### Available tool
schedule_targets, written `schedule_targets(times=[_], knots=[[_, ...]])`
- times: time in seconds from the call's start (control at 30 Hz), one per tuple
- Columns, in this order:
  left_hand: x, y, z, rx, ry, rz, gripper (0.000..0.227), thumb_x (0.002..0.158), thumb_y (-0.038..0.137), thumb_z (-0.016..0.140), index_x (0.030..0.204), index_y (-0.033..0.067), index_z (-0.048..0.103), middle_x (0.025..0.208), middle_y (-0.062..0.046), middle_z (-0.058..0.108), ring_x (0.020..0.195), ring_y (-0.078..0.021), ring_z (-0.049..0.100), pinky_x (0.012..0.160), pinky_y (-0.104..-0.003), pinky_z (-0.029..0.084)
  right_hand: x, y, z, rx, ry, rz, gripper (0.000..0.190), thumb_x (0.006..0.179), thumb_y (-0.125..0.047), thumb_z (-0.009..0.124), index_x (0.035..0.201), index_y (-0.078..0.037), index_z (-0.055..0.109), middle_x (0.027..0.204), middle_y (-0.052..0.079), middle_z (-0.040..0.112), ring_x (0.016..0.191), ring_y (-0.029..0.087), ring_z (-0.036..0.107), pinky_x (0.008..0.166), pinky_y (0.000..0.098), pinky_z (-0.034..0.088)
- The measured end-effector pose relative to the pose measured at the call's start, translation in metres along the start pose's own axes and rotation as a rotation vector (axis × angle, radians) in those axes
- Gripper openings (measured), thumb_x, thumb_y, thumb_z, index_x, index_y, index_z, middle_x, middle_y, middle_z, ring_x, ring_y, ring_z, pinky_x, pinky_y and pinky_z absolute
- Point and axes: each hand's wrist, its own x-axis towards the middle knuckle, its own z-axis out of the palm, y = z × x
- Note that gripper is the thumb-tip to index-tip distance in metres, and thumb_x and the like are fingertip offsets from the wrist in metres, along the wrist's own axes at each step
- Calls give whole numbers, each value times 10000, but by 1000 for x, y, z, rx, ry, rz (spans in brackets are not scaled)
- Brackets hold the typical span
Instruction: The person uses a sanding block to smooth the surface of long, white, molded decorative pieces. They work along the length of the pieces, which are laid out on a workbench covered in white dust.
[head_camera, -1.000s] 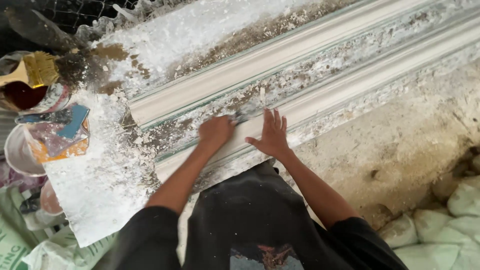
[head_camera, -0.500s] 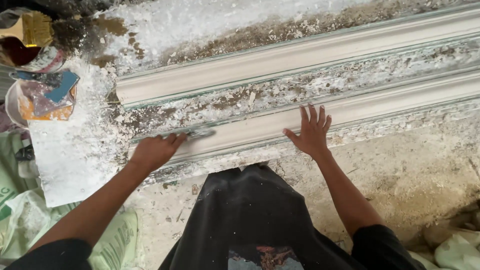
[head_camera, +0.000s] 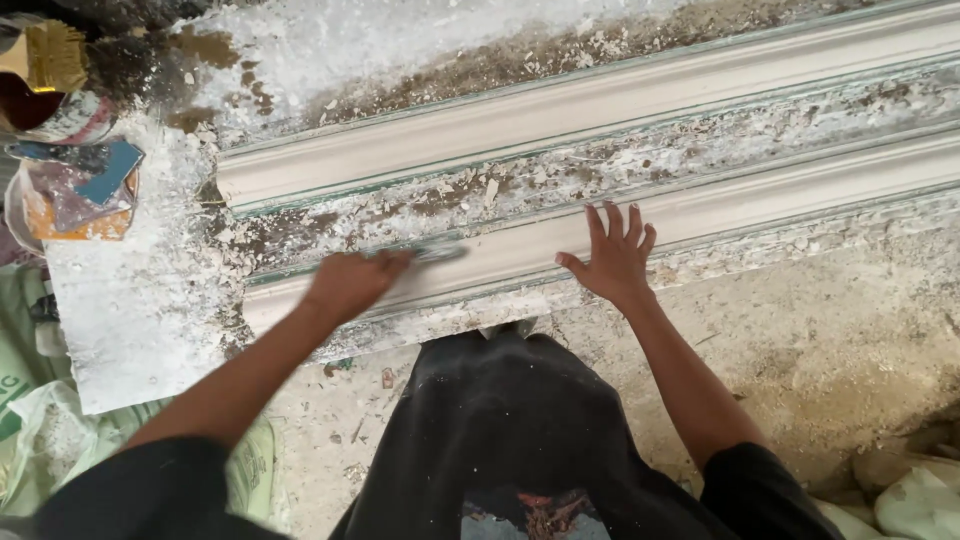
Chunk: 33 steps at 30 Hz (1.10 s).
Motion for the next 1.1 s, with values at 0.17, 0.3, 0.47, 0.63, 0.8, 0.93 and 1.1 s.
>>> schedule_targets(times=[0.17, 0.3, 0.47, 0.63, 0.8, 0.93, 1.1], knots=[[15, 22, -2, -49, 163, 2, 469, 1001, 88, 552, 1465, 144, 509, 1137, -102, 712, 556, -229, 684, 433, -379, 546, 0, -6, -9, -29, -40, 25, 1052, 831, -815, 544, 1602, -141, 304, 1653, 189, 229, 1535, 477, 55, 1154, 730, 57], [-13, -6, -5, 11, 159, 2, 548, 921, 64, 597, 1457, 151, 524, 1053, -92, 724, 549, -232, 697, 429, -384, 546, 6, 8, 8, 21, 84, -74, 1056, 838, -802, 569, 1584, -92, 335, 1632, 236, 250, 1544, 450, 81, 1171, 701, 69], [18, 17, -16, -10, 57, 27, 577, 950, 9, 574, 1507, 128, 484, 1191, -170, 668, 539, -227, 703, 378, -344, 566, 10, 10, 10, 14, 70, -86, 1039, 858, -787, 578, 1580, -75, 352, 1603, 252, 295, 1554, 424, 103, 1174, 703, 44], [4, 12, 7, 28, 186, 34, 583, 920, 59, 624, 1483, 91, 481, 1133, -122, 711, 601, -225, 707, 447, -356, 572, 11, 10, 6, 44, 73, -96, 1054, 850, -803, 586, 1568, -66, 355, 1586, 256, 316, 1549, 419, 113, 1183, 678, 29], [-22, -8, -2, 38, 108, 13, 631, 889, 42, 631, 1491, 152, 477, 1119, -121, 704, 575, -221, 697, 378, -334, 567, 6, 9, 6, 48, 54, -83, 1067, 817, -794, 601, 1574, -85, 352, 1586, 258, 299, 1539, 426, 100, 1163, 680, 27], [28, 22, 2, 3, 242, 45, 568, 894, 40, 634, 1444, 128, 522, 1063, -108, 711, 549, -220, 685, 363, -335, 540, 10, 12, 9, 26, 56, -86, 1048, 848, -796, 602, 1571, -81, 349, 1581, 254, 316, 1557, 420, 103, 1182, 678, 25], [33, 25, -5, -42, 299, 42, 502, 857, 58, 644, 1354, 71, 577, 907, -98, 722, 509, -221, 682, 395, -366, 517, 9, 16, 9, 83, 88, -136, 1048, 836, -780, 624, 1563, -71, 364, 1587, 278, 297, 1534, 427, 94, 1150, 671, 16]])
